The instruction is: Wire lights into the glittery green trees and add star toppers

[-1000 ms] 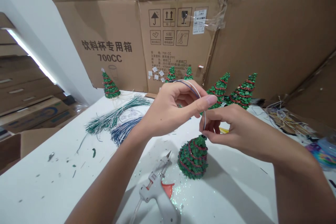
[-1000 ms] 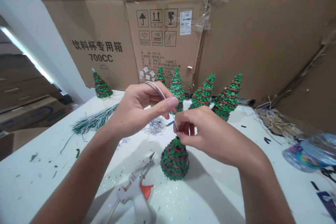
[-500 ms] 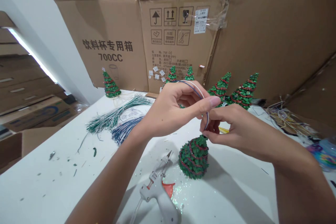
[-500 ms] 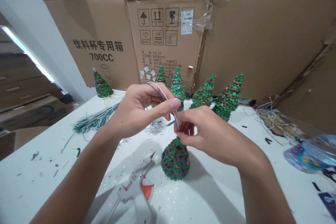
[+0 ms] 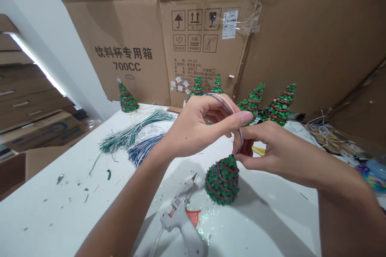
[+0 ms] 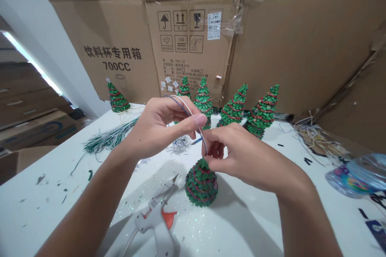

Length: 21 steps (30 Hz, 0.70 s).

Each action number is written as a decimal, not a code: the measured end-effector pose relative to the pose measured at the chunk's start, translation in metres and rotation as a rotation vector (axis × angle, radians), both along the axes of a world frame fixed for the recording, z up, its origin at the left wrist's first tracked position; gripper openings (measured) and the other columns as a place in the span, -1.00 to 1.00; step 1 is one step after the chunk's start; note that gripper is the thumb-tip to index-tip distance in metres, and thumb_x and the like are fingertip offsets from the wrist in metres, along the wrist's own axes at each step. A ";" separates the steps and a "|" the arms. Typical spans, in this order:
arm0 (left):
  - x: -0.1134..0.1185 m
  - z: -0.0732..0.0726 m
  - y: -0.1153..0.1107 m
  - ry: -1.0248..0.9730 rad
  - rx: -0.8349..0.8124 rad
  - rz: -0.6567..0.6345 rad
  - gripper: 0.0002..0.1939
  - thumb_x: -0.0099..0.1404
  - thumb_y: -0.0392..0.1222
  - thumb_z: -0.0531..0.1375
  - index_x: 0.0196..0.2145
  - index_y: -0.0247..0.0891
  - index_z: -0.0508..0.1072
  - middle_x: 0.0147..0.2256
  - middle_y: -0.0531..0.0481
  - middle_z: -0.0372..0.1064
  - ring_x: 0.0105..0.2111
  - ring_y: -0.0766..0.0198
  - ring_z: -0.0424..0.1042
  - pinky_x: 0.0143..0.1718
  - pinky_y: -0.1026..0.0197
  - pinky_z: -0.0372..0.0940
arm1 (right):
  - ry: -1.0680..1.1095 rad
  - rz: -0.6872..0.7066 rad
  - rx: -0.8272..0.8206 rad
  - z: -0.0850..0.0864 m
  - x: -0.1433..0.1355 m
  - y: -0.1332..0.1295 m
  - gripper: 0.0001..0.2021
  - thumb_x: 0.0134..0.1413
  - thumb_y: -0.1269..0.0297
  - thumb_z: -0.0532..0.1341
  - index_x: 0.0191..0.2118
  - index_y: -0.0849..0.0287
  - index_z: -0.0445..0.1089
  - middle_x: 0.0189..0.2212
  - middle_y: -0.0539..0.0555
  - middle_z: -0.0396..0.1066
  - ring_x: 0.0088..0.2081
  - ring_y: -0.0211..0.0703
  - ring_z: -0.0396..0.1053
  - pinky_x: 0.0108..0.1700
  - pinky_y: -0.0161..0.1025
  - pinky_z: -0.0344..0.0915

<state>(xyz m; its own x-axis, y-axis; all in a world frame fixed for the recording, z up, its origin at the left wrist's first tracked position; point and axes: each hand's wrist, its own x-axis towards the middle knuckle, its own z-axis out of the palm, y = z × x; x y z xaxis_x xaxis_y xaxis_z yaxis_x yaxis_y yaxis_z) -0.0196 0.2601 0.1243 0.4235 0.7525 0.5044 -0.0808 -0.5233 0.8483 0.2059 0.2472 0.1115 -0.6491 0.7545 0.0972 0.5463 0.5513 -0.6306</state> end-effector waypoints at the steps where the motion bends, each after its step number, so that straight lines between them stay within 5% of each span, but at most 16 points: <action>1: 0.000 0.000 0.000 0.001 -0.001 -0.004 -0.65 0.29 0.02 0.57 -0.42 -0.26 0.61 -0.37 0.05 0.51 -0.46 0.38 0.52 -0.41 0.32 0.45 | -0.007 -0.008 0.004 0.000 0.000 0.000 -0.84 0.12 0.50 0.27 -0.36 0.06 0.45 -0.42 -0.14 0.50 -0.37 -0.23 0.41 -0.27 -0.24 0.29; 21: -0.001 0.000 0.001 0.020 0.011 -0.005 -0.65 0.32 0.04 0.55 -0.42 -0.24 0.61 -0.39 0.04 0.54 -0.47 0.35 0.55 -0.40 0.31 0.49 | -0.025 -0.032 0.059 0.001 -0.005 -0.002 -0.84 0.11 0.50 0.24 -0.35 0.06 0.42 -0.43 -0.13 0.49 -0.37 -0.21 0.40 -0.28 -0.23 0.27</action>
